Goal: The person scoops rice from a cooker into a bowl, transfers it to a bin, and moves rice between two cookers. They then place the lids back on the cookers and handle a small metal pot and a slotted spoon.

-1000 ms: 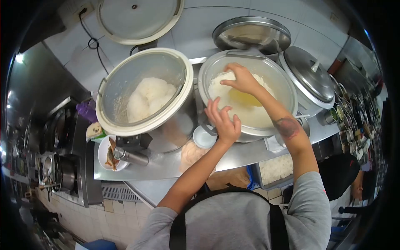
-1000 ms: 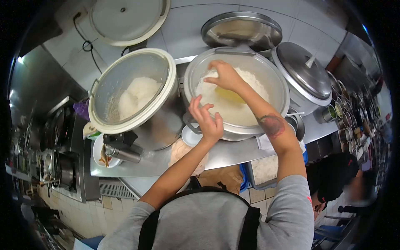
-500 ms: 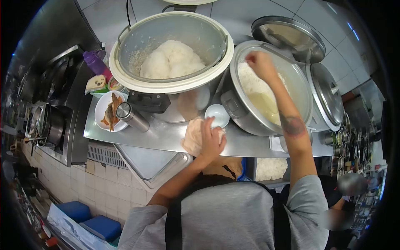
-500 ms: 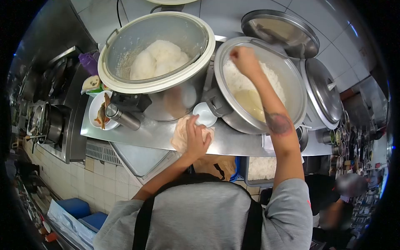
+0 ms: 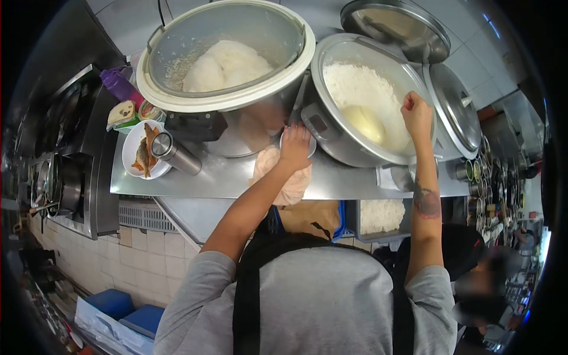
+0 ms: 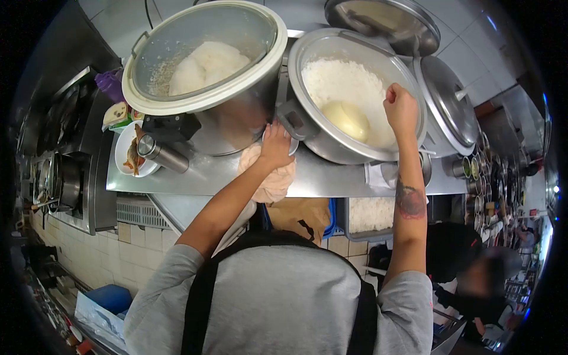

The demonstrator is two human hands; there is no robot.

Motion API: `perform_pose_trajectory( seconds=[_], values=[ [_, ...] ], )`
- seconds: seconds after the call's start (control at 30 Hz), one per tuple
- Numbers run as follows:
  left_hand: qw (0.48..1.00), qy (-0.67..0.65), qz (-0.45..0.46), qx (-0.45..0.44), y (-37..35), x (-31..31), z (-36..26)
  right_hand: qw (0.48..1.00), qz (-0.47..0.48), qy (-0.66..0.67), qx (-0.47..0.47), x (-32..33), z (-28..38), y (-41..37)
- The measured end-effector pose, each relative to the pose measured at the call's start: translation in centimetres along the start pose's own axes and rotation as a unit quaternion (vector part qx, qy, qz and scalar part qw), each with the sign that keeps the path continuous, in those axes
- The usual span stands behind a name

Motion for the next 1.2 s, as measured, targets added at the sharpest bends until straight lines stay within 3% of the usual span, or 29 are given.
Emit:
perform_pose_trajectory(
  seconds=[0.03,0.1,0.17,0.2,0.27,0.4,0.47,0.6,0.67,0.7,0.77,0.83,0.87,0.9,0.93,0.97,1.03,1.07,1.13,1.2],
  values=[
    [0.999,0.0,0.045,0.01,0.1,0.0,0.0,0.994,-0.002,0.001,0.111,-0.8,-0.2,-0.6],
    [0.991,0.029,0.132,0.021,-0.1,0.2,-0.2,0.977,0.002,0.005,0.214,-2.1,-1.2,-2.0],
    [0.993,0.018,0.119,-0.01,-1.7,1.3,-0.1,0.973,0.001,0.047,0.227,-2.0,-1.2,-2.5],
    [0.994,0.007,0.1,-0.033,-2.8,1.8,0.4,0.974,0.002,0.048,0.223,-1.6,-1.0,-2.4],
    [0.993,-0.03,0.099,-0.049,-4.4,2.4,1.6,0.995,0.06,0.074,0.038,-1.0,-1.6,-2.1],
    [0.983,-0.039,0.143,-0.105,-6.5,3.9,3.4,0.996,-0.008,0.08,0.047,0.0,-1.7,-2.6],
    [0.981,-0.03,0.147,-0.121,-7.3,4.3,3.7,0.995,0.006,0.099,-0.021,0.4,-1.2,-3.1],
    [0.977,0.02,0.173,-0.123,-8.4,4.9,3.6,0.997,-0.032,0.065,-0.034,0.6,-1.3,-3.7],
    [0.978,0.03,0.172,-0.112,-8.6,5.5,3.5,0.996,0.018,0.058,-0.058,-0.4,-2.6,-3.7],
    [0.978,-0.003,0.18,-0.108,-8.3,6.1,3.0,0.997,0.02,0.061,-0.048,-1.3,-3.0,-3.9],
    [0.977,-0.038,0.184,-0.097,-7.5,5.6,1.9,0.992,0.024,0.029,0.123,-2.7,-2.9,-5.3],
    [0.982,-0.103,0.102,-0.121,-6.0,3.3,0.2,0.994,0.015,0.067,0.08,-0.9,-1.7,-5.6],
    [0.984,-0.104,0.093,-0.111,-4.8,2.1,-0.7,0.994,0.007,0.106,0.034,0.0,-1.1,-5.5],
    [0.992,-0.02,0.097,-0.077,-3.6,0.7,-1.5,0.993,0.008,0.109,0.048,0.7,-0.7,-5.7],
    [0.992,0.065,0.103,-0.042,-2.5,-0.5,-1.8,0.992,-0.045,0.115,0.04,1.7,-0.7,-5.9],
    [0.993,0.064,0.096,-0.033,-1.4,-1.9,-1.9,0.987,-0.099,0.12,0.03,2.7,-0.8,-6.4],
    [0.981,0.024,0.121,0.15,1.3,-3.9,-0.5,0.971,-0.134,0.2,-0.009,3.8,-0.4,-8.1],
    [0.982,0.023,0.112,0.149,2.3,-3.1,-0.1,0.964,-0.137,0.226,-0.007,4.2,-0.2,-9.2],
    [0.923,-0.227,0.177,0.254,3.9,-2.0,1.1,0.967,-0.138,0.213,0.018,4.6,-0.7,-11.6],
    [0.92,-0.238,0.178,0.255,5.6,-7.3,3.0,0.973,-0.131,0.189,0.028,5.2,-0.8,-14.2]
  ],
)
Point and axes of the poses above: each hand's wrist, its own y-axis towards the middle knuckle, its own x-axis out of the back of the hand, z = x × y, the point moved 3 cm from there along y, towards the middle knuckle, and after that the axes turned 1 degree about x, right-handed, at the moved point
